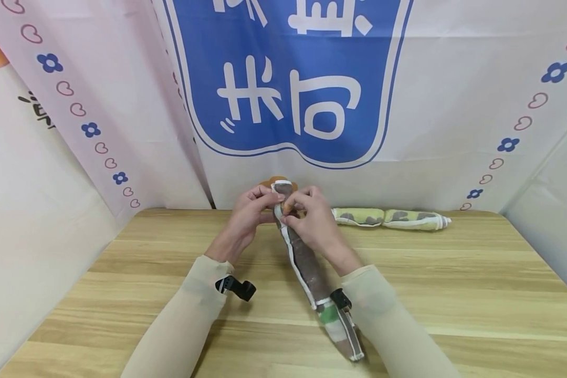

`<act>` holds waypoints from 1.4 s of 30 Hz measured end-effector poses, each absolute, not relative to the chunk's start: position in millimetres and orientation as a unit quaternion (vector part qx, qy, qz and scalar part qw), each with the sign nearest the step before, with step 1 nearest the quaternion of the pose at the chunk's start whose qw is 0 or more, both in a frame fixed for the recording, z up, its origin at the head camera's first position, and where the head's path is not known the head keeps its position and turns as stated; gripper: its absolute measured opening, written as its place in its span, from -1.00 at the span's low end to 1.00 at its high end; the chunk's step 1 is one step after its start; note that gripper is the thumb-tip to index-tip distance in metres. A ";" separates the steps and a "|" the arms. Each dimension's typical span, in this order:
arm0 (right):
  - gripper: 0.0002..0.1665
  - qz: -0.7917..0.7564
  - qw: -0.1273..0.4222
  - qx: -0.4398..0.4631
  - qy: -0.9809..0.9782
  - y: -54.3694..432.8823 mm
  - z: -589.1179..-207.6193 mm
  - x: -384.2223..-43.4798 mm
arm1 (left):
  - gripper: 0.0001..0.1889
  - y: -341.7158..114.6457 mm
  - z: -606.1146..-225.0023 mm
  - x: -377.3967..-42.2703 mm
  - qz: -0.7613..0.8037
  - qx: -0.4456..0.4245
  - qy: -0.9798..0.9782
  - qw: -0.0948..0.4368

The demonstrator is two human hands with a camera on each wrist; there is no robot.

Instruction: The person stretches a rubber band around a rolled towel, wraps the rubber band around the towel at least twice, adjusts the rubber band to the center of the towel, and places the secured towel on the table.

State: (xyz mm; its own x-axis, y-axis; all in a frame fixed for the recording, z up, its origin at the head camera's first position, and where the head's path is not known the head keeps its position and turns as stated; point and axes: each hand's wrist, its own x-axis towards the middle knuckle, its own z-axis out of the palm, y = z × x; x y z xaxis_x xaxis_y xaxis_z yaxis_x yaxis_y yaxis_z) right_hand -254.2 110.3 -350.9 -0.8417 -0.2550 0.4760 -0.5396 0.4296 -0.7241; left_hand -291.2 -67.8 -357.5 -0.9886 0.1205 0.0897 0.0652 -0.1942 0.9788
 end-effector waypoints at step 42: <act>-0.89 0.654 0.016 0.170 -0.737 104.7 -356.7 -252.9 | -0.89 -64.4 -354.8 -292.8 0.763 0.063 0.642 0.041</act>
State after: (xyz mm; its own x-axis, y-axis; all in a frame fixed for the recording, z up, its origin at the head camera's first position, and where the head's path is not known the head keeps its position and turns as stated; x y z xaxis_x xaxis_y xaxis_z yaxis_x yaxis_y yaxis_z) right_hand -252.9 104.7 -356.7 -0.9415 -0.2300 0.2463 -0.2716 0.0856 -0.9586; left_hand -292.8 -64.4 -354.8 -0.9888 0.1431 0.0426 0.0174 -0.1729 0.9848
